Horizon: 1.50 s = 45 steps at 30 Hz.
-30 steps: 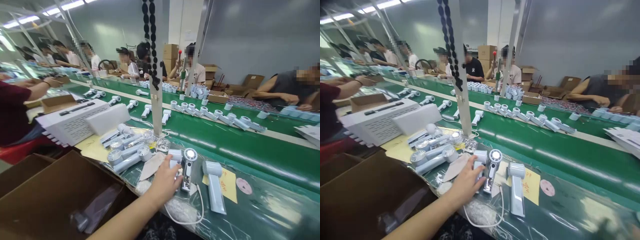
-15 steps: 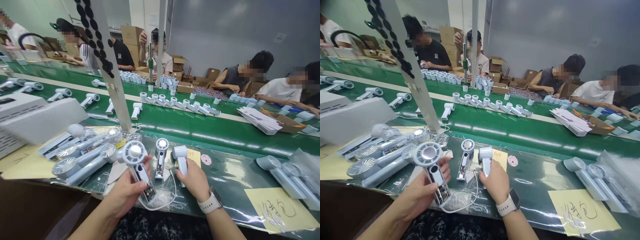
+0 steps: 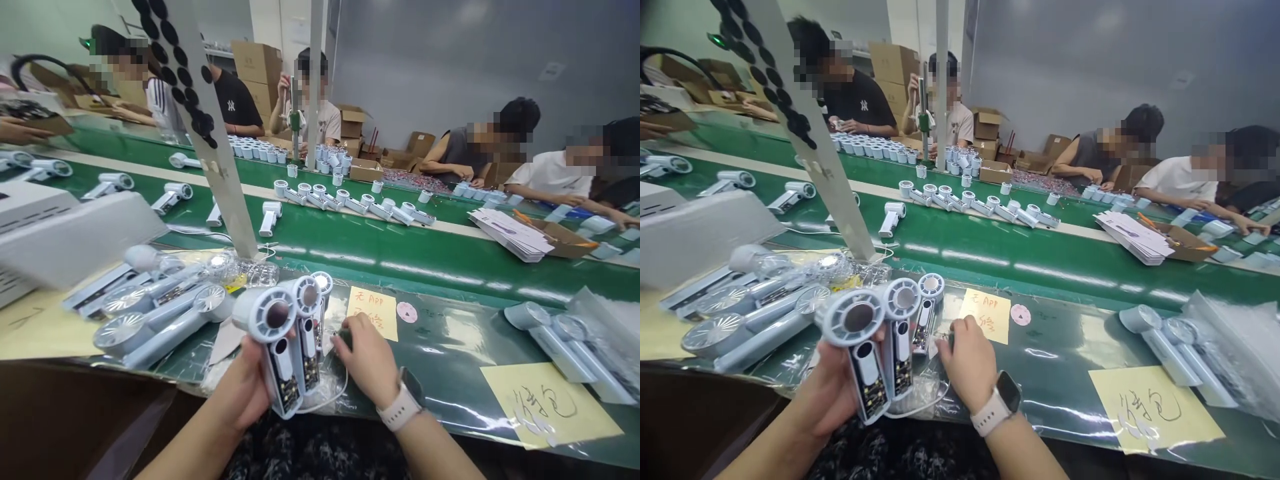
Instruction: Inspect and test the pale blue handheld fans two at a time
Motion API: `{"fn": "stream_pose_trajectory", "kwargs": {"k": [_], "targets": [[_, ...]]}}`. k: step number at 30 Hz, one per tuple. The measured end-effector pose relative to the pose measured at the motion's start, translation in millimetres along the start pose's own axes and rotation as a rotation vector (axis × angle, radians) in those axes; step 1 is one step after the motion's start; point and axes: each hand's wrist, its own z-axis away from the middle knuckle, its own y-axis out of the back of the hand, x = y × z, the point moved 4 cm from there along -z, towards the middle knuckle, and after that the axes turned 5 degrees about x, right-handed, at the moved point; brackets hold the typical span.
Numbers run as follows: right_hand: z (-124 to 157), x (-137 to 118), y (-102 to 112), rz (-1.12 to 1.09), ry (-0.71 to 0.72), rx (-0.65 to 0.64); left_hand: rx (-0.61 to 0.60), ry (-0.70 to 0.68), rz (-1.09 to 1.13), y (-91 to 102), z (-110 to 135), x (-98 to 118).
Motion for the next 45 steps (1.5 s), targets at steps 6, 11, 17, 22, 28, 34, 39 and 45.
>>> {"fn": "stream_pose_trajectory", "kwargs": {"k": [6, 11, 17, 22, 28, 34, 39, 45], "targets": [[11, 2, -12, -0.166, -0.038, -0.164, 0.021, -0.171, 0.006, -9.5, -2, 32], [50, -25, -15, -0.749, -0.126, -0.576, 0.136, -0.188, 0.003, -22.4, -9, 33], [59, -37, -30, -0.879, -0.053, -0.462, 0.140, -0.136, 0.051, -34.0, -10, 23], [69, -31, -52, -1.057, -0.186, -0.436, 0.166, -0.226, 0.020, -32.4, -7, 24], [64, -42, -30, -0.757, 0.132, -0.279, 0.195, -0.206, 0.069, -29.2, -7, 23], [64, -46, -26, -0.800, 0.299, -0.154, 0.193, -0.135, 0.156, -26.9, -7, 25], [65, -33, -34, -0.801, 0.060, -0.207, 0.188, -0.185, 0.098, -25.9, -4, 30], [74, -25, -57, -1.119, -0.215, -0.252, 0.128, -0.267, 0.010, -31.7, 0, 23]]}}
